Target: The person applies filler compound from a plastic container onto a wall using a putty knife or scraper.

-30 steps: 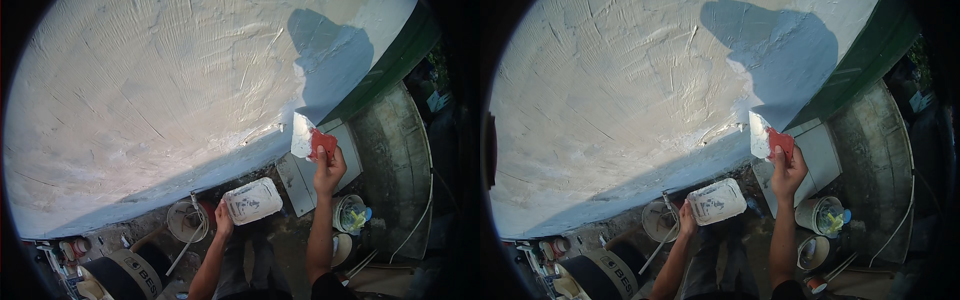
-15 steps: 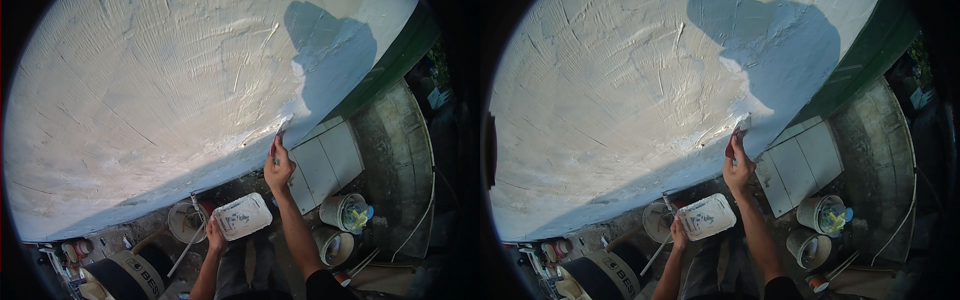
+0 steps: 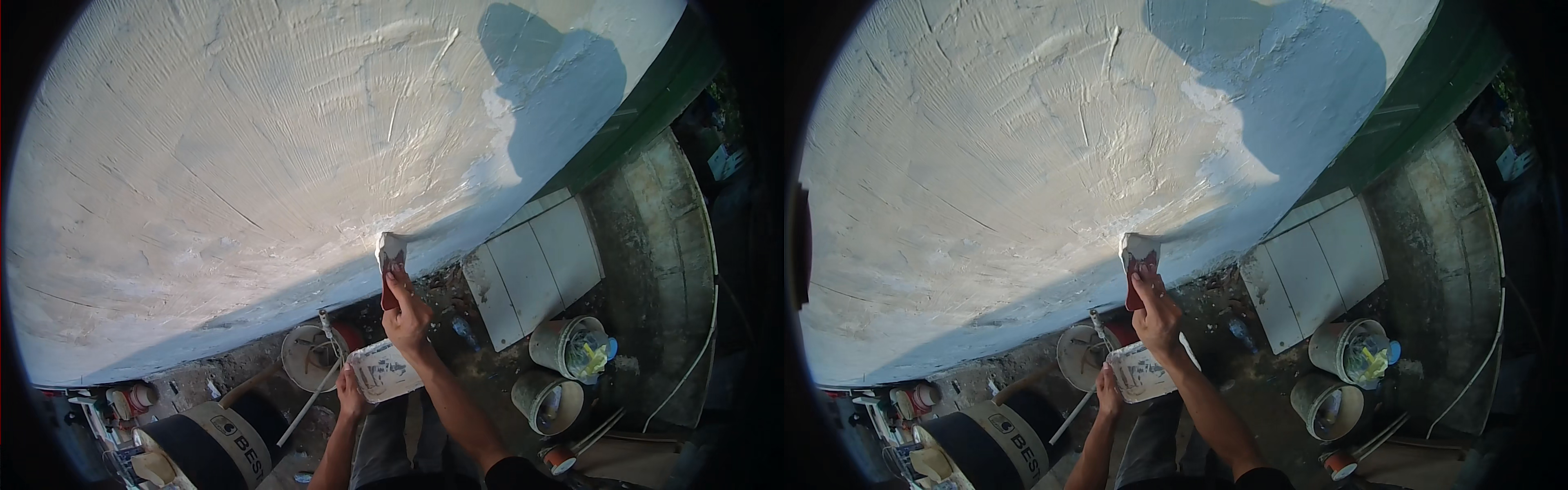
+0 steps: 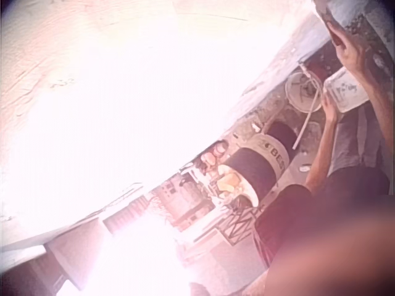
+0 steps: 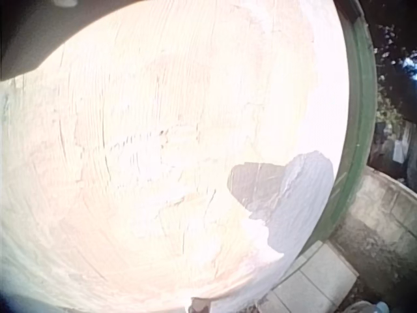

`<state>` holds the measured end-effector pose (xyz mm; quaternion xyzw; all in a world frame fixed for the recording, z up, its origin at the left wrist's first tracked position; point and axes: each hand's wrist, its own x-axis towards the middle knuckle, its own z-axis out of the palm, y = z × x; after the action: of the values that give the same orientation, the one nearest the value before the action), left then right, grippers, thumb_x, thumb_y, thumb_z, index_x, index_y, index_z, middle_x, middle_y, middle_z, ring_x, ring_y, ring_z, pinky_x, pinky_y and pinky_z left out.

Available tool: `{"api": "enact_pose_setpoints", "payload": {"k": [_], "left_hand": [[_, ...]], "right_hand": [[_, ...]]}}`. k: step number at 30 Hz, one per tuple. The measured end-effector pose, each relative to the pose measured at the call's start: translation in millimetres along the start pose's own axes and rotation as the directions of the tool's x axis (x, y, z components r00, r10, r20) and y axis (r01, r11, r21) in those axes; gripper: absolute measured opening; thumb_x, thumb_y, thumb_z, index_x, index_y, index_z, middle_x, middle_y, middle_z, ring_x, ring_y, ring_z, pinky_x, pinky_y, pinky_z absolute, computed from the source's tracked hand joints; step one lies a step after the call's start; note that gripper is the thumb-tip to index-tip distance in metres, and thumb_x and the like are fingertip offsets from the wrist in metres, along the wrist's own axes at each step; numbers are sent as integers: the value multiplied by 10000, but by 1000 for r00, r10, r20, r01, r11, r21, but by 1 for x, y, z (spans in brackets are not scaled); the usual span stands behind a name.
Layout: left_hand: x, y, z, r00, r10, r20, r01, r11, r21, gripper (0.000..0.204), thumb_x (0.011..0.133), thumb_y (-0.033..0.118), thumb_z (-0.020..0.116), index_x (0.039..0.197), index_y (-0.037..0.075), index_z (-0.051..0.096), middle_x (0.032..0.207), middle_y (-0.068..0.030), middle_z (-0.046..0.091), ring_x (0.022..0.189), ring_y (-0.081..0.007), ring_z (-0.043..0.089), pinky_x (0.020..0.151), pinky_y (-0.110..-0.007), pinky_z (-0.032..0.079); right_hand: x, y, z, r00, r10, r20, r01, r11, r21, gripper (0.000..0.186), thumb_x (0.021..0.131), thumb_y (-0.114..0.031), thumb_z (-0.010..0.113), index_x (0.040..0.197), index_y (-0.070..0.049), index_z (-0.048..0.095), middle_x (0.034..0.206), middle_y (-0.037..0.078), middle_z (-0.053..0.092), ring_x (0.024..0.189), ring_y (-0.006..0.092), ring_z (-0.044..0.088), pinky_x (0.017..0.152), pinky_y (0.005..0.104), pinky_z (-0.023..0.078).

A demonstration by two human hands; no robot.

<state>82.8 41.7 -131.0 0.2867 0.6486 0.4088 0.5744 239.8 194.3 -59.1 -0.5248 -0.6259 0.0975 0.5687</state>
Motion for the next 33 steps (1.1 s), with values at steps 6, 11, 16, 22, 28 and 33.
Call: {"api": "enact_pose_setpoints", "payload": {"k": [6, 11, 16, 22, 28, 33], "left_hand": [[-8, 0, 4, 1000, 26, -18, -25, 999, 19, 509, 1038, 419, 316, 1142, 2, 588, 979, -45, 619, 891, -127, 558, 798, -286, 466], [-17, -1, 8, 1000, -14, 5, 15, 992, -129, 504, 1042, 407, 308, 1129, -4, 587, 954, -42, 622, 864, -116, 553, 785, -277, 468], [-16, -18, -1, 999, 27, 22, -25, 995, -92, 491, 1044, 395, 304, 1103, -2, 587, 949, -36, 620, 863, -112, 550, 778, -273, 464], [-20, -3, -1, 1000, -11, -17, 9, 993, -117, 479, 1044, 388, 310, 1058, -1, 590, 932, -32, 617, 845, -107, 542, 756, -266, 456], [-22, 3, -9, 999, 10, -36, -13, 996, -91, 481, 1041, 394, 319, 1046, -3, 591, 924, -38, 622, 832, -106, 552, 747, -267, 460], [-22, 3, -10, 999, 23, -30, -26, 995, -92, 484, 1041, 394, 318, 1049, -5, 592, 918, -41, 625, 829, -107, 554, 746, -269, 465]], "right_hand": [[40, 0, -70, 975, -52, -214, 14, 985, -175, 279, 875, 81, 545, 1150, 95, 587, 1065, 239, 671, 968, 342, 679, 785, 342, 557], [95, -14, -66, 856, -489, -170, 441, 860, -256, 227, 859, 87, 578, 1081, 81, 622, 1063, 260, 662, 1000, 403, 652, 792, 424, 578], [64, 13, -12, 852, -496, 169, 524, 798, -296, 331, 868, -27, 616, 1198, -11, 624, 1222, 206, 610, 1193, 401, 538, 963, 497, 489], [2, 39, -5, 840, -376, 391, 481, 849, -218, 412, 814, -5, 622, 1226, -17, 604, 1298, 206, 563, 1207, 382, 540, 1005, 515, 444], [9, 29, -50, 958, -257, 125, 272, 955, -121, 333, 791, 101, 611, 1106, -1, 638, 1149, 181, 647, 1094, 363, 621, 929, 470, 518], [75, -7, -96, 847, -532, -23, 514, 828, -223, 289, 760, 1, 742, 1022, -35, 624, 1128, 187, 651, 1063, 383, 633, 891, 503, 532]]}}
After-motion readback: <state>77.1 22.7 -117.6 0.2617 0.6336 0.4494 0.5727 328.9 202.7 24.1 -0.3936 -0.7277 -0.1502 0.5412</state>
